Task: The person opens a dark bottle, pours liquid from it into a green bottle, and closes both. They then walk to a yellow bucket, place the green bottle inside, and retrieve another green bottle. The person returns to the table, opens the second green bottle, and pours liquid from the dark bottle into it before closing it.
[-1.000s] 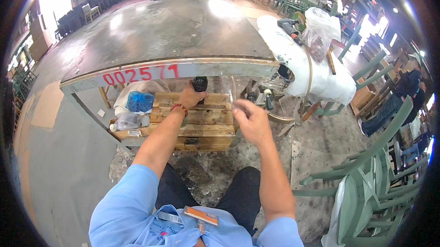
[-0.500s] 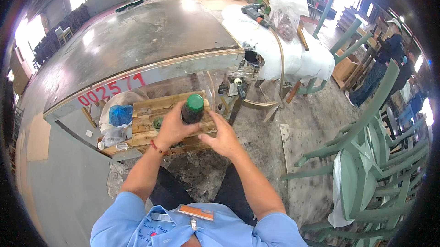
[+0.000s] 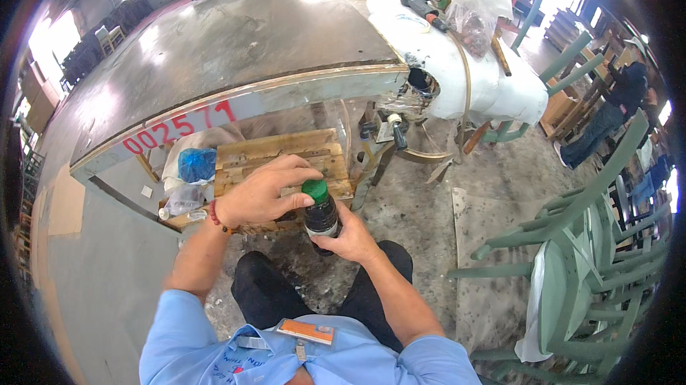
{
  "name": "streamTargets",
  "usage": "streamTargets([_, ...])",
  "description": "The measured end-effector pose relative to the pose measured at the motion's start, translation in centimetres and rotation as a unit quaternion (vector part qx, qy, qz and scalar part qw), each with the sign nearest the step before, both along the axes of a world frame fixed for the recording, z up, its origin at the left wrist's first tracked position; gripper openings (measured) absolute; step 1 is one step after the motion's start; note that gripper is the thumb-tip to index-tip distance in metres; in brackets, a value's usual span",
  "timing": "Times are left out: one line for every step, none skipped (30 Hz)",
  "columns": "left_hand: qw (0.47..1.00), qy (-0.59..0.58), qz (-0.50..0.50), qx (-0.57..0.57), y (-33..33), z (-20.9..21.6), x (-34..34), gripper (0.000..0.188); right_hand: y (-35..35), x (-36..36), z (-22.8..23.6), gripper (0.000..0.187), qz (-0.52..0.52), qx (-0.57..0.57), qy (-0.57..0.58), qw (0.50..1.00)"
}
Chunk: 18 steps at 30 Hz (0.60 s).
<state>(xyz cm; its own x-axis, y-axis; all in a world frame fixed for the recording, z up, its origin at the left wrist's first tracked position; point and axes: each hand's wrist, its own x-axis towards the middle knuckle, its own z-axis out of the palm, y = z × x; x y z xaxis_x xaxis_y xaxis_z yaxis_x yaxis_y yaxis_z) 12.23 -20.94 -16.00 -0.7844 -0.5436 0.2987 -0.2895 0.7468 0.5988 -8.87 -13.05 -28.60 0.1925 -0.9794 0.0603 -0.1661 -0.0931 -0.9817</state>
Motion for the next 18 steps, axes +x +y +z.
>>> streamTargets([0.998, -0.051, -0.02, -0.029, -0.2, 0.7, 0.1, 0.045, -0.1, -0.2, 0.0, 0.079, 0.008, 0.002, 0.018, 1.0])
streamTargets([0.992, -0.105, -0.038, -0.055, -0.1, 1.6, 0.3, 0.046, -0.1, -0.1, 0.0, 0.08, 0.017, 0.005, 0.033, 0.999])
streamTargets([0.982, -0.159, -0.057, -0.081, 0.0, 1.9, 0.4, 0.048, 0.0, 0.0, 0.0, 0.081, 0.036, -0.008, 0.058, 0.998])
streamTargets([0.975, -0.157, -0.082, -0.133, 0.2, 1.5, 0.9, 0.05, 0.2, 0.1, 0.0, 0.082, 0.055, -0.02, 0.083, 0.995])
streamTargets([0.97, -0.181, -0.093, -0.132, 0.5, 1.5, 1.0, 0.049, 0.3, -0.1, -0.3, 0.083, 0.068, -0.032, 0.11, 0.991])
streamTargets([0.965, -0.204, -0.105, -0.131, 1.1, 1.7, 1.2, 0.049, 0.7, 0.0, -0.8, 0.086, 0.091, -0.017, 0.112, 0.989])
streamTargets([0.958, -0.227, -0.116, -0.13, 1.7, 1.6, 1.3, 0.049, 1.1, 0.3, -1.3, 0.086, 0.105, -0.006, 0.112, 0.988])
streamTargets([0.959, -0.213, -0.12, -0.142, 2.2, 1.0, 1.6, 0.048, 1.6, 0.7, -1.9, 0.087, 0.12, 0.002, 0.113, 0.986])
streamTargets([0.959, -0.22, -0.117, -0.136, 2.6, 0.4, 1.8, 0.047, 2.0, 1.1, -2.4, 0.087, 0.135, 0.011, 0.114, 0.984])
streamTargets([0.958, -0.228, -0.114, -0.13, 3.0, -0.2, 2.1, 0.046, 2.2, 1.5, -3.0, 0.087, 0.145, 0.012, 0.114, 0.983])
streamTargets([0.957, -0.235, -0.11, -0.126, 3.3, -0.5, 2.2, 0.046, 2.2, 1.9, -3.5, 0.087, 0.144, 0.011, 0.118, 0.983])
streamTargets([0.959, -0.229, -0.108, -0.126, 3.4, -1.0, 2.3, 0.046, 2.3, 2.2, -3.9, 0.087, 0.143, 0.011, 0.121, 0.982])
streamTargets([0.96, -0.23, -0.102, -0.123, 3.6, -1.4, 2.3, 0.046, 2.4, 2.3, -4.3, 0.087, 0.141, 0.011, 0.124, 0.982])
streamTargets([0.961, -0.229, -0.093, -0.12, 3.7, -1.7, 2.4, 0.045, 2.2, 2.5, -4.2, 0.087, 0.139, 0.01, 0.127, 0.982])
streamTargets([0.963, -0.229, -0.085, -0.117, 3.7, -2.0, 2.5, 0.045, 2.1, 2.7, -4.1, 0.087, 0.137, 0.01, 0.129, 0.982])
streamTargets([0.965, -0.22, -0.079, -0.121, 3.8, -2.2, 2.6, 0.045, 2.0, 2.8, -4.0, 0.087, 0.134, 0.01, 0.132, 0.982])
streamTargets([0.967, -0.207, -0.076, -0.127, 3.7, -2.5, 2.5, 0.045, 1.8, 2.7, -4.2, 0.086, 0.125, 0.002, 0.14, 0.982])
streamTargets([0.969, -0.194, -0.072, -0.133, 3.6, -2.8, 2.4, 0.045, 1.6, 2.6, -4.4, 0.086, 0.117, -0.007, 0.149, 0.982])
